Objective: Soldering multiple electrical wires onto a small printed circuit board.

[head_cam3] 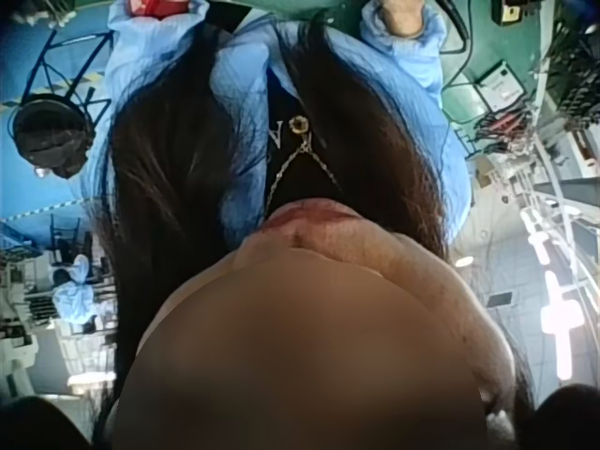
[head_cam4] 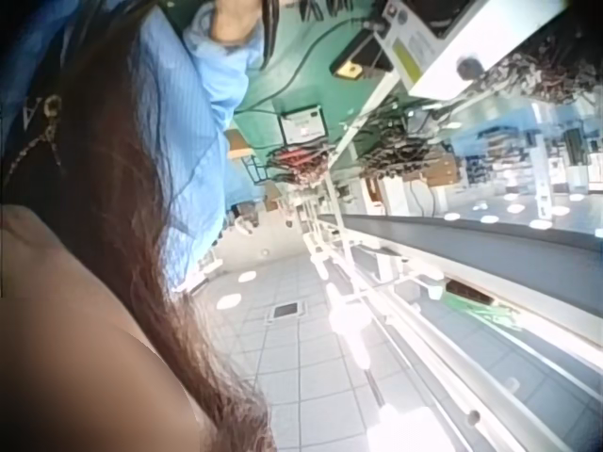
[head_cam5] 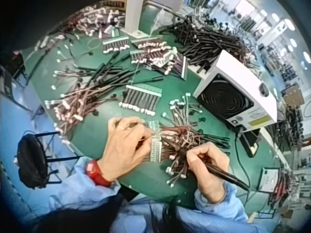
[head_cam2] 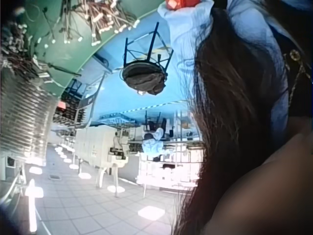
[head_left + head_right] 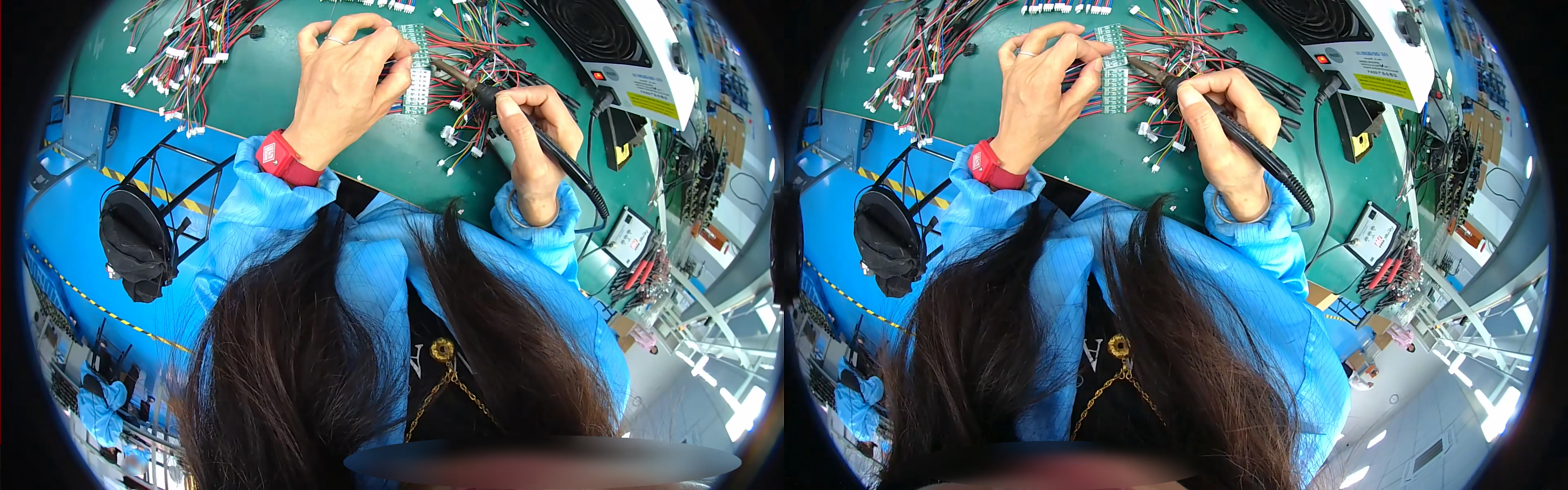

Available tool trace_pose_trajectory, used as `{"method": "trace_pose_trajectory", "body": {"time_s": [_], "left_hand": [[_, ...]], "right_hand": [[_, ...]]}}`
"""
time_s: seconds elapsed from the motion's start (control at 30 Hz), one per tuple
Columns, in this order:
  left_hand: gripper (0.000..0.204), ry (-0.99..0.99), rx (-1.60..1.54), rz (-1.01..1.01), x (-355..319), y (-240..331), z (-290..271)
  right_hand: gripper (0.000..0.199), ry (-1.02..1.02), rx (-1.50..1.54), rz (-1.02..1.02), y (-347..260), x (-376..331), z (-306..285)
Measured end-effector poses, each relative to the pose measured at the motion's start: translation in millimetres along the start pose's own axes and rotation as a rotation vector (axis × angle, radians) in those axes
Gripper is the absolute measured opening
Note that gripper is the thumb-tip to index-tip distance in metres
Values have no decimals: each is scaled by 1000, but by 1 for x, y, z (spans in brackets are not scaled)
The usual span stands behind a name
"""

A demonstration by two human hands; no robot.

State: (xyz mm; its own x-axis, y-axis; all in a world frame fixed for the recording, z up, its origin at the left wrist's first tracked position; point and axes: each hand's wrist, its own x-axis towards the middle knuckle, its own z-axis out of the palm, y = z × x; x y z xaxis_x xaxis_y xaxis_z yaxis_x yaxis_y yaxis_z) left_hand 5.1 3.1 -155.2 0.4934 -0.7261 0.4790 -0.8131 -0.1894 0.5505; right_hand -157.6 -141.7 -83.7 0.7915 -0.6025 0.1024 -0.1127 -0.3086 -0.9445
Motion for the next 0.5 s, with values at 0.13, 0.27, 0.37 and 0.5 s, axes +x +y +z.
{"method": "trace_pose_trajectory", "body": {"time_s": [0.13,0.27,0.37,0.5], "left_hand": [[9,4,5,-3,1,1,0],[8,2,8,-10,0,1,0],[8,5,14,-5,1,2,0],[9,24,18,13,1,2,0]], "right_hand": [[10,-6,-14,2,1,1,0],[10,-7,-24,0,2,1,0],[10,-3,-21,2,1,0,0],[9,0,-14,0,1,1,0]]}}
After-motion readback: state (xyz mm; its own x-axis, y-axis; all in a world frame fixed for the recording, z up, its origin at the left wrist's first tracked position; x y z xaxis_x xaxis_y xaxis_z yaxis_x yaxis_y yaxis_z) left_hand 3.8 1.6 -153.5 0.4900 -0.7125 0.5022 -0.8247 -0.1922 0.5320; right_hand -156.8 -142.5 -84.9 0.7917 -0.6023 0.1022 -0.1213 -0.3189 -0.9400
